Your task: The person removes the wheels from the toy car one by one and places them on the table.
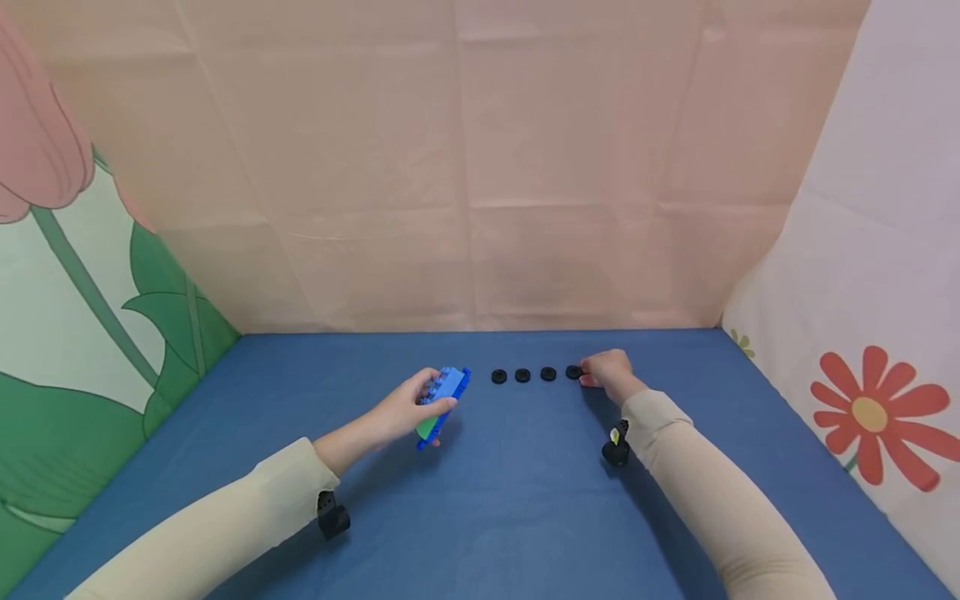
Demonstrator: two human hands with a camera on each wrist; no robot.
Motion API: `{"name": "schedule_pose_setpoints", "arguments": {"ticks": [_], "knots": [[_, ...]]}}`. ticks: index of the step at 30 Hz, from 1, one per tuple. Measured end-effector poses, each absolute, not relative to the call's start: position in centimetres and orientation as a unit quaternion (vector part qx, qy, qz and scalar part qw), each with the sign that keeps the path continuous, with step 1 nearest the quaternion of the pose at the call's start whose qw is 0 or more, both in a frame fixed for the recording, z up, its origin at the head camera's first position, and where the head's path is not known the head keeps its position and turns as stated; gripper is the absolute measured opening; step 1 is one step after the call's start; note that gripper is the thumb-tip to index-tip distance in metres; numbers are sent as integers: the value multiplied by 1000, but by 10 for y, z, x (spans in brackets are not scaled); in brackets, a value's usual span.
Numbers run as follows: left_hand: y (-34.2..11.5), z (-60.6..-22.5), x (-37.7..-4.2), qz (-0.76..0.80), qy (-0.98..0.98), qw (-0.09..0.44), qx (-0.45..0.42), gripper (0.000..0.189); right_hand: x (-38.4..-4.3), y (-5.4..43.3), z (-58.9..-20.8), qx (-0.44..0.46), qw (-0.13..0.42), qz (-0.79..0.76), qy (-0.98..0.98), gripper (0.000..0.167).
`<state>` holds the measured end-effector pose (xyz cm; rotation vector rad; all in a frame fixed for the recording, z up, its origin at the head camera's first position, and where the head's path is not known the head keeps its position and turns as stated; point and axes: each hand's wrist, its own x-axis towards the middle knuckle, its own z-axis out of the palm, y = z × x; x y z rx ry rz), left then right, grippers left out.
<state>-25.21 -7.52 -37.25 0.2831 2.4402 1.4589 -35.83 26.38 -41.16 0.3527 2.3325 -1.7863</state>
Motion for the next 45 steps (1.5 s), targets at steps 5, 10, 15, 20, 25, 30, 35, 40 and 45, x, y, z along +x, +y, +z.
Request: {"name": "schedule_pose_setpoints", "arguments": {"ticks": [5,10,15,20,25,30,35,40,45], "knots": [[-73,-369,-255,491,859,109,100,54,-353,261,-399,115,56,-588,799,41],[-69,-365,-256,465,878,71,93,56,-344,245,-379,105,41,-590,800,44],[-67,-362,-256,465,878,60,96,57,-340,229,-366,91,52,-614,782,44],[-64,-360,-254,456,881,52,117,58,-332,215,-359,50,79,-637,765,45],[-62,-360,-252,450,883,45,127,56,-320,202,-354,9,112,-635,764,47],[-62,-358,-250,449,884,43,119,52,-306,185,-349,-29,132,-618,774,49],[-62,-358,-251,447,885,47,119,50,-295,167,-345,-42,151,-613,775,53],[-63,-359,-251,445,885,43,129,50,-282,152,-339,-58,188,-615,764,60],[-67,-359,-248,442,883,42,151,47,-268,141,-338,-80,245,-633,730,59]]}}
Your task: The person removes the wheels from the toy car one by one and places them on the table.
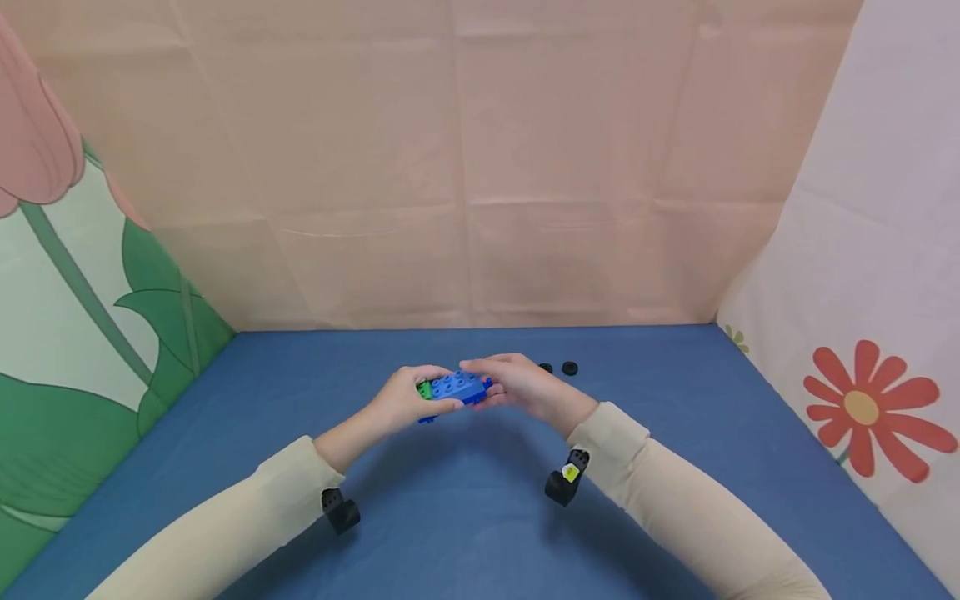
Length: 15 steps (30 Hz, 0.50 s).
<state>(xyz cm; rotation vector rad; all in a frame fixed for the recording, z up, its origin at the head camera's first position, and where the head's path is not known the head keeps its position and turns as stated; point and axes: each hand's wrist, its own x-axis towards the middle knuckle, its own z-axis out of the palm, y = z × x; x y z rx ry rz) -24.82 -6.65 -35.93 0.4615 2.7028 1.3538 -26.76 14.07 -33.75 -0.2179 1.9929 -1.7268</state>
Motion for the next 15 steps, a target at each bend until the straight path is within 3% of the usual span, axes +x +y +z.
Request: {"name": "schedule_pose_setpoints", "arguments": {"ticks": [15], "knots": [[-74,-361,-245,432,882,38,182,44,-254,130,-338,-44,249,-665,703,50]]}}
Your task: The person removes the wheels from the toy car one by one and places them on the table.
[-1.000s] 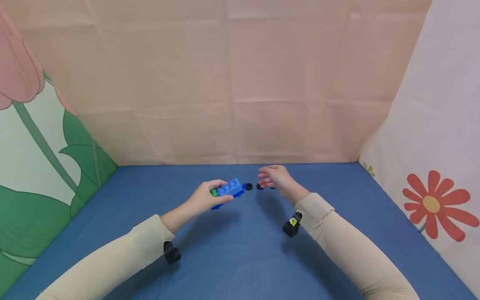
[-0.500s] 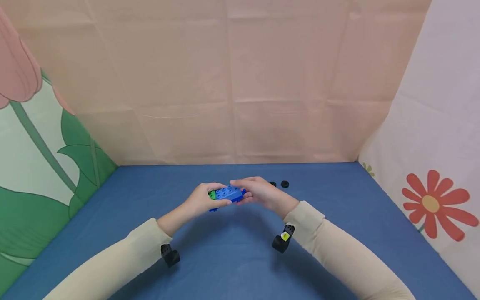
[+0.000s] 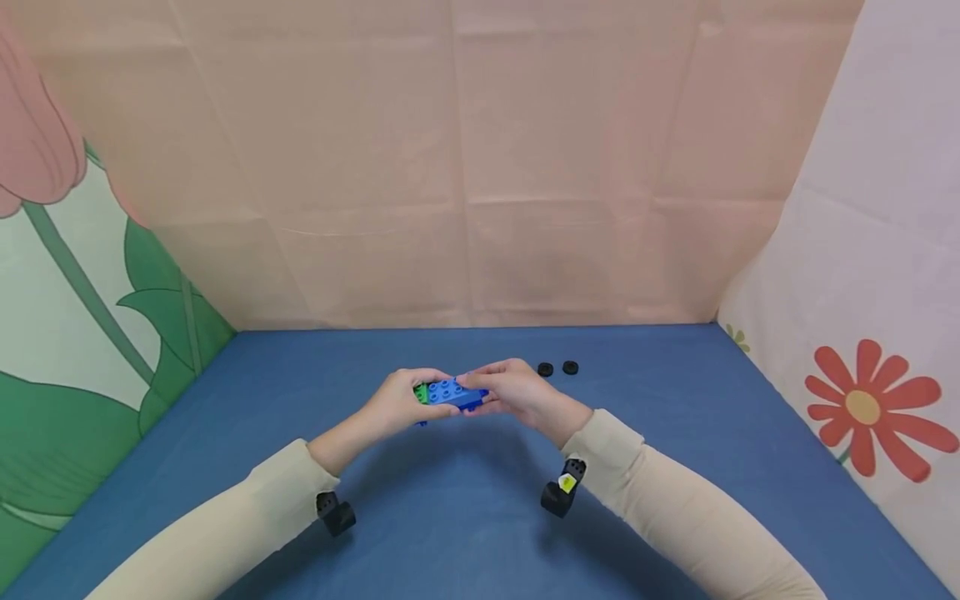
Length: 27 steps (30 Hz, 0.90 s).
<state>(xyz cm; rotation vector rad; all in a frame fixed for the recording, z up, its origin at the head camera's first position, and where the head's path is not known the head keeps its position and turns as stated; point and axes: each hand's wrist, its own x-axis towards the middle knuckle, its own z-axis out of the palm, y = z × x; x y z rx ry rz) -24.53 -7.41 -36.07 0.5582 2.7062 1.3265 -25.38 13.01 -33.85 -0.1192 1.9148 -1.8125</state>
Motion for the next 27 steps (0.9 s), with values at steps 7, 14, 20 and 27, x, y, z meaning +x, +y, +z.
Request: {"name": "schedule_pose_setpoints", "arguments": {"ticks": [7,14,20,27], "knots": [[-76,-361,-247,427,884,35,188,44,-256,129,-341,-38,243,-672,699,48],[-78,-358,-250,467,868,42,165,46,-260,127,-342,-23,218,-679,700,45],[-86,-355,-256,483,861,33,155,47,-268,128,-341,0,215,-695,686,49],[-100,-353,-263,538,835,22,114,46,-278,132,-339,28,197,-714,671,58]]}}
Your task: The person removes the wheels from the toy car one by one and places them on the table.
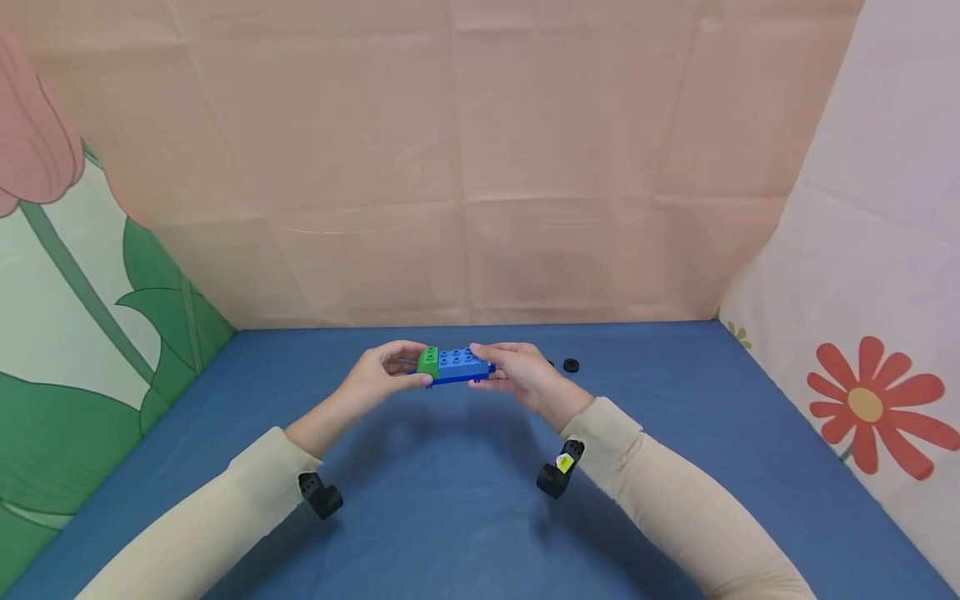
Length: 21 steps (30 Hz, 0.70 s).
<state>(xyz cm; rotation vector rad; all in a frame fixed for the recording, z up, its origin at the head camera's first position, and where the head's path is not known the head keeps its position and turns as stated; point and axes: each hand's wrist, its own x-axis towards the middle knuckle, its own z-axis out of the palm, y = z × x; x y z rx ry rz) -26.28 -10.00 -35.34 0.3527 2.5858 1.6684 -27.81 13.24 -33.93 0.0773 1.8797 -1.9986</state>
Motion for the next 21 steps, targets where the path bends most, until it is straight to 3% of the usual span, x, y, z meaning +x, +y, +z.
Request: {"name": "schedule_pose_setpoints", "arguments": {"ticks": [21], "knots": [[-123,-362,-292,514,855,-16,67,40,-312,121,-352,-24,194,-689,698,51]]}}
